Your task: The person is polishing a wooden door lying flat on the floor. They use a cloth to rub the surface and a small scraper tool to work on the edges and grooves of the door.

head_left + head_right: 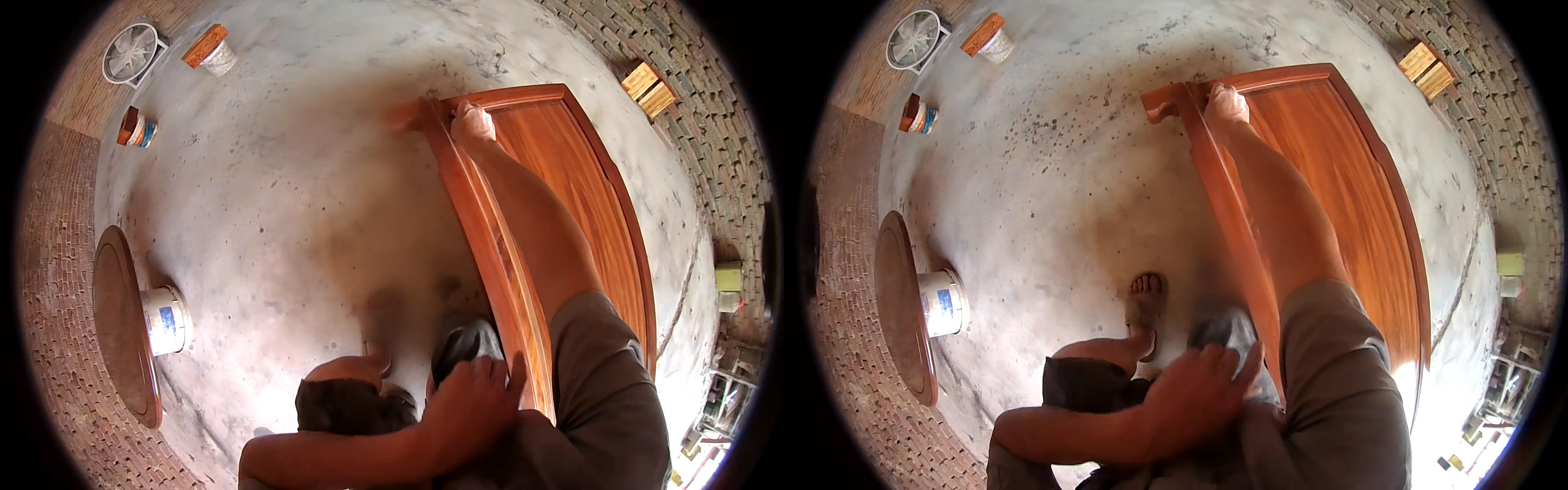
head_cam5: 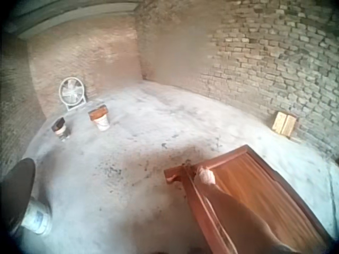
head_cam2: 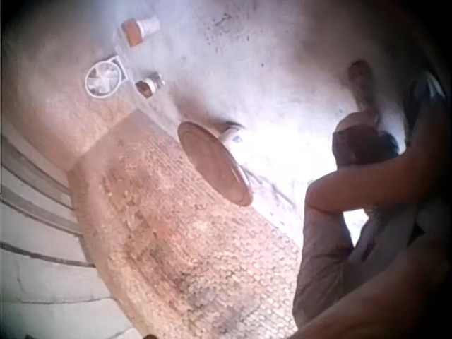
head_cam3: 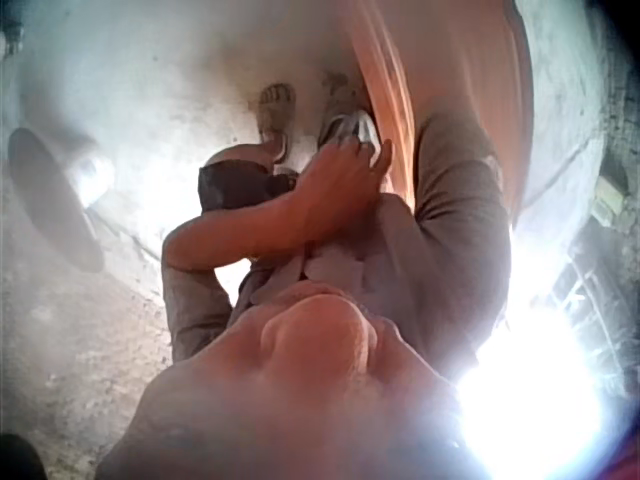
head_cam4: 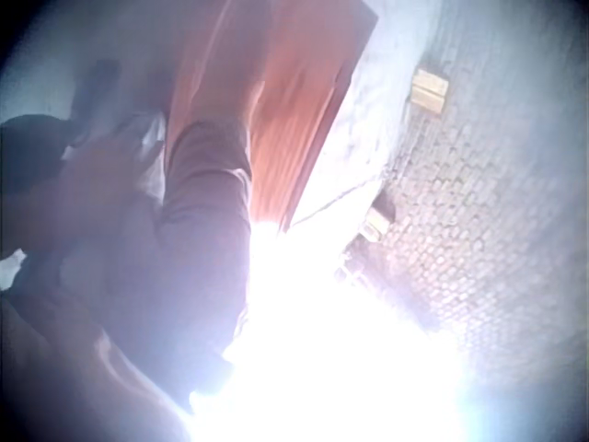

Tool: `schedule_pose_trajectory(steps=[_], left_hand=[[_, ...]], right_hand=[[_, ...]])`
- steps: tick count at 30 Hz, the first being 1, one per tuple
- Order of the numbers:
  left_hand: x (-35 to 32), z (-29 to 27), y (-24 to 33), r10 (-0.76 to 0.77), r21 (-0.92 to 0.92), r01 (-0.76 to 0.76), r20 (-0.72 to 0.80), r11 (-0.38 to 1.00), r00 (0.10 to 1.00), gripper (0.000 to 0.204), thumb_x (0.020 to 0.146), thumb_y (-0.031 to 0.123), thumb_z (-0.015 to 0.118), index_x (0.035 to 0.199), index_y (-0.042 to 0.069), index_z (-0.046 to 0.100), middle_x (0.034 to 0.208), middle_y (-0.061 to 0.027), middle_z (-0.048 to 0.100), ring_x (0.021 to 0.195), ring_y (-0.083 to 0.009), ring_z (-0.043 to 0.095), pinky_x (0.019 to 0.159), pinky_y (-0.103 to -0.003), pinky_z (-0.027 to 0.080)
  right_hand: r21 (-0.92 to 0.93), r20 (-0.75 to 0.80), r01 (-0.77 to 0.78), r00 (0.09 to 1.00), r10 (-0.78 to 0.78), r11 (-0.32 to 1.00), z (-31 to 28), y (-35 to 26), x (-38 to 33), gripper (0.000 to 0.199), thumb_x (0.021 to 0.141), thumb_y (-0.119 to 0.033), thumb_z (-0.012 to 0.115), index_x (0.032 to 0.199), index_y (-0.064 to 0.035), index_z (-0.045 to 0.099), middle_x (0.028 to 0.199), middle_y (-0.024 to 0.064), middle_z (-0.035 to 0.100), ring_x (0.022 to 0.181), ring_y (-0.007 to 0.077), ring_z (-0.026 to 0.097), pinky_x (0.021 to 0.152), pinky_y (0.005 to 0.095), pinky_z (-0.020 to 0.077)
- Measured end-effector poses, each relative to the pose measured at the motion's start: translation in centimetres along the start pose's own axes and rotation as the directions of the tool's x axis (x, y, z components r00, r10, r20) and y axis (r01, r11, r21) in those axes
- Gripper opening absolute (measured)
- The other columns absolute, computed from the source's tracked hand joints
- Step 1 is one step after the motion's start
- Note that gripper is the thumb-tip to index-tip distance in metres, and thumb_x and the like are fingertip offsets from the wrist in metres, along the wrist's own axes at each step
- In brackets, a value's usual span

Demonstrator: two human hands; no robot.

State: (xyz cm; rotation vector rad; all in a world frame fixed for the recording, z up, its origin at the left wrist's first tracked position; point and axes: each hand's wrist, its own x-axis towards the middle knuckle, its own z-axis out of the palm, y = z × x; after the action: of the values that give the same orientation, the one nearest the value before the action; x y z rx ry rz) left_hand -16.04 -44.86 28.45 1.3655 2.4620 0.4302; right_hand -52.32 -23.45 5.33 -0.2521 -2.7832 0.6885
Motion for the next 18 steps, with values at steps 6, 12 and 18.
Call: schedule_pose_trajectory(steps=[6,12,18], left_hand=[[1.5,3.5,-2.2,-0.094,-0.055,0.091,-0.060,0.994,0.994,0.038,0.092,0.030,0.070,0.117,0.002,0.061,0.085,-0.0152,0.067,0.080,-0.0322,0.070,0.067,-0.044,0.056],[6.1,3.2,-0.4,-0.122,-0.131,0.126,0.037,0.983,0.992,0.038,0.095,0.028,0.070,0.123,0.002,0.067,0.098,-0.0219,0.073,0.091,-0.0411,0.071,0.079,-0.051,0.056],[7.9,1.9,2.8,-0.102,-0.134,0.091,-0.071,0.987,0.992,0.033,0.096,0.018,0.073,0.125,0.002,0.070,0.092,-0.0182,0.071,0.087,-0.0345,0.069,0.078,-0.043,0.055]], right_hand=[[0.096,0.205,-0.108,0.975,0.086,0.990,-8.2,0.6,-18.5,0.022,0.096,-0.024,0.063,0.100,-0.0021,0.066,0.107,0.0265,0.068,0.095,0.0484,0.067,0.079,0.0576,0.0547],[0.011,0.330,0.000,0.944,-0.004,1.000,-21.0,10.5,-47.1,0.021,0.100,-0.025,0.057,0.104,-0.0092,0.069,0.105,0.0103,0.065,0.103,0.0290,0.065,0.080,0.0440,0.0589],[0.040,-0.085,-0.422,0.902,0.424,0.906,-41.6,26.1,-61.7,0.023,0.090,-0.004,0.059,0.110,-0.0087,0.070,0.106,0.0096,0.066,0.103,0.0280,0.065,0.085,0.0405,0.0555]])
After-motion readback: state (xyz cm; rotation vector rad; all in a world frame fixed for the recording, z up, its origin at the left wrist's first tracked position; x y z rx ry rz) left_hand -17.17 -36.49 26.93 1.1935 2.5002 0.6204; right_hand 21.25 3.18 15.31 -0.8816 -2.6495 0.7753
